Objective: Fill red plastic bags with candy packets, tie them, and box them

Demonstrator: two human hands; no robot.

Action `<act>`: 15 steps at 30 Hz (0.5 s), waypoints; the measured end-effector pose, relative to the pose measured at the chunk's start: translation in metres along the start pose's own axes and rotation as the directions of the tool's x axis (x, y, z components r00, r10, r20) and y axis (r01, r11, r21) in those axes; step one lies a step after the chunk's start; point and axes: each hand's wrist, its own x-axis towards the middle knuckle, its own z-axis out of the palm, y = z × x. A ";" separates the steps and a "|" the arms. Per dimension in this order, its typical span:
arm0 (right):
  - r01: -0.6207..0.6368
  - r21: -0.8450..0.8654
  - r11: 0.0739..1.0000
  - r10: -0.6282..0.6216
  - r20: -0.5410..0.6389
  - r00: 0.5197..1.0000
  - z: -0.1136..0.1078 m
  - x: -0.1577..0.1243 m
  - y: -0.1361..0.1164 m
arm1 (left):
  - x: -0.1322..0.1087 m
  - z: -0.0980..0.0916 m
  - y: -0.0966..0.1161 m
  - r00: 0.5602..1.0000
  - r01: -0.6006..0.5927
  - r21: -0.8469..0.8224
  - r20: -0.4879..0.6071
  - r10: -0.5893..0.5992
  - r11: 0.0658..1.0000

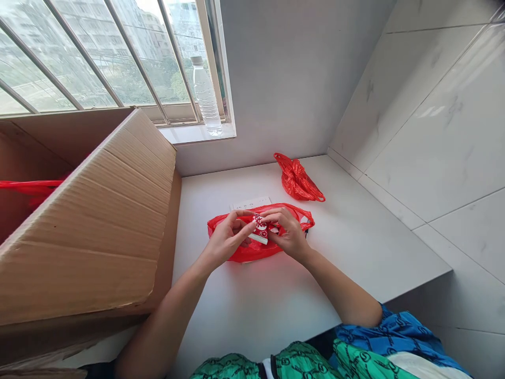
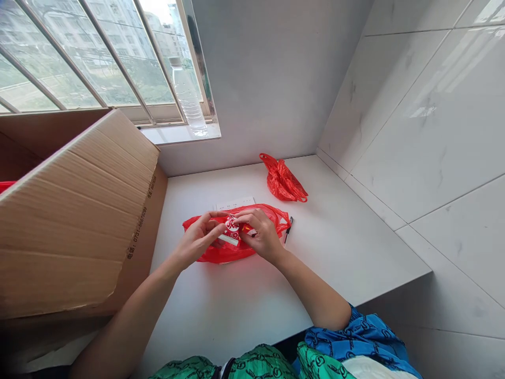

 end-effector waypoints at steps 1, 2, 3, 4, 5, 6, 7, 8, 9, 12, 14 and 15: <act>0.051 -0.067 0.996 -0.052 -0.014 0.999 0.000 0.000 0.001 | 0.000 0.001 0.001 1.000 -0.018 -0.018 0.022 0.018 1.000; 0.074 -0.105 0.992 -0.076 -0.017 0.997 0.000 -0.001 0.002 | 0.000 0.001 0.001 0.999 -0.043 -0.024 0.028 0.044 0.999; 0.069 -0.110 0.992 -0.072 -0.020 0.997 -0.001 -0.001 0.002 | 0.000 0.001 0.001 0.998 -0.066 -0.020 0.021 0.066 0.998; 0.032 -0.083 0.996 -0.034 -0.025 0.999 -0.001 -0.002 0.002 | 0.000 0.001 0.001 0.997 -0.080 -0.009 0.012 0.080 0.997; -0.030 -0.034 0.999 0.029 -0.034 0.999 -0.002 -0.002 0.001 | 0.000 0.001 0.001 0.996 -0.086 0.006 0.007 0.086 0.996; -0.107 0.034 0.994 0.108 -0.036 0.993 -0.003 -0.002 0.000 | 0.000 0.001 0.000 0.996 -0.086 0.022 0.008 0.086 0.996; -0.189 0.112 0.976 0.193 -0.023 0.981 -0.004 -0.002 -0.002 | 0.000 0.000 0.000 0.996 -0.086 0.038 0.011 0.086 0.996; -0.269 0.189 0.944 0.271 0.013 0.962 -0.005 -0.001 -0.003 | 0.000 -0.001 -0.001 0.996 -0.088 0.058 0.015 0.088 0.994; -0.339 0.255 0.906 0.333 0.067 0.941 -0.006 0.000 -0.005 | 0.000 -0.002 -0.001 0.996 -0.092 0.084 0.017 0.091 0.992; -0.473 0.350 0.809 0.404 0.252 0.879 -0.008 0.002 -0.008 | -0.001 -0.004 0.000 0.994 -0.107 0.168 0.031 0.104 0.980; -0.502 0.335 0.797 0.409 0.311 0.858 -0.009 0.003 -0.008 | -0.002 -0.005 0.002 0.993 -0.116 0.198 0.053 0.108 0.973; -0.508 0.321 0.799 0.412 0.322 0.852 -0.009 0.004 -0.007 | -0.003 -0.005 0.003 0.992 -0.118 0.200 0.063 0.107 0.973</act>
